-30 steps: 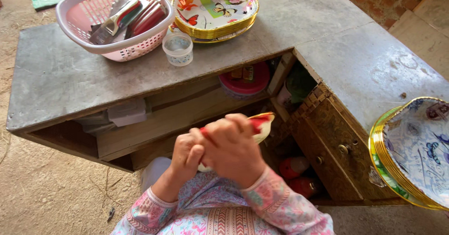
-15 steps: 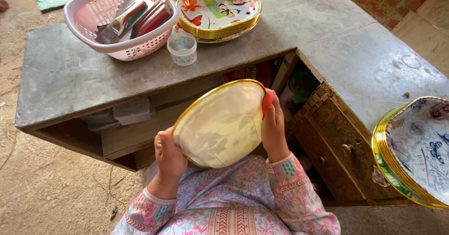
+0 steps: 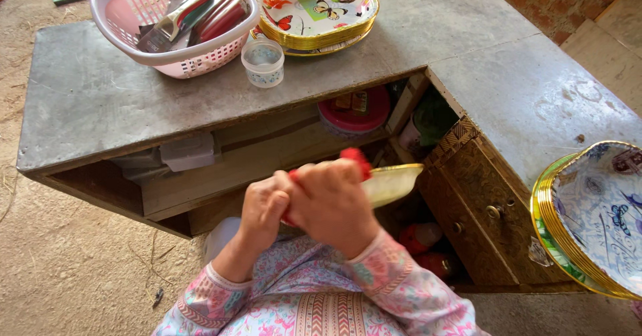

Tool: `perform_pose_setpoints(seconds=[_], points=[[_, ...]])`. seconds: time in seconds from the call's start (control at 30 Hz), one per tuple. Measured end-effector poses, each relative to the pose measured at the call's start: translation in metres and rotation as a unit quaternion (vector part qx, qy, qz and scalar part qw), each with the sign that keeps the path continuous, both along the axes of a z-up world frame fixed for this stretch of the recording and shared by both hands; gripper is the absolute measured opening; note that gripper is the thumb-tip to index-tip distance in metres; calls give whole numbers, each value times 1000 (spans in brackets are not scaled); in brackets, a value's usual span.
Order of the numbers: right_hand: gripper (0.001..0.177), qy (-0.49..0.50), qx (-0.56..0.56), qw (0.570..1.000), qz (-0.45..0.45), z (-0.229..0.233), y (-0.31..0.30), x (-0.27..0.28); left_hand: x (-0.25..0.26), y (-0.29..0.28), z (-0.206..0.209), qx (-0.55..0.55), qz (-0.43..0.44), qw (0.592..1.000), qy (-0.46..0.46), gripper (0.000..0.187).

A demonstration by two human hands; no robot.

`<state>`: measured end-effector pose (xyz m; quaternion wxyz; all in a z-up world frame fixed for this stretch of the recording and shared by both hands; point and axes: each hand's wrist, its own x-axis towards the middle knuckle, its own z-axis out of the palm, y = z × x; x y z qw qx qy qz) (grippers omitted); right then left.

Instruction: The person sits on the floor and wipes decorative plates with a red cloth. They handle a floral-patterned plate and a fruit-patterned plate, cleaning both the front and back surfaces before stacking them on a table.

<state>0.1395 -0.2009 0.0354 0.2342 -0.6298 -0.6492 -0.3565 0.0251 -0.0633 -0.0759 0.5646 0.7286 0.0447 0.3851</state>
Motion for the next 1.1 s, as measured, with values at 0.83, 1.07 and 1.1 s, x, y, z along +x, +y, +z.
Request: perform_pose_setpoints(seconds=[0.83, 1.07, 1.1], points=[[39, 545, 150, 815, 126, -36, -6, 119, -18, 20, -17, -250, 57, 954, -154, 33], [47, 621, 244, 711, 222, -71, 32, 98, -11, 12, 23, -469, 17, 847, -250, 49], [48, 549, 227, 790, 151, -75, 34, 89, -11, 8, 28, -500, 12, 829, -251, 52]])
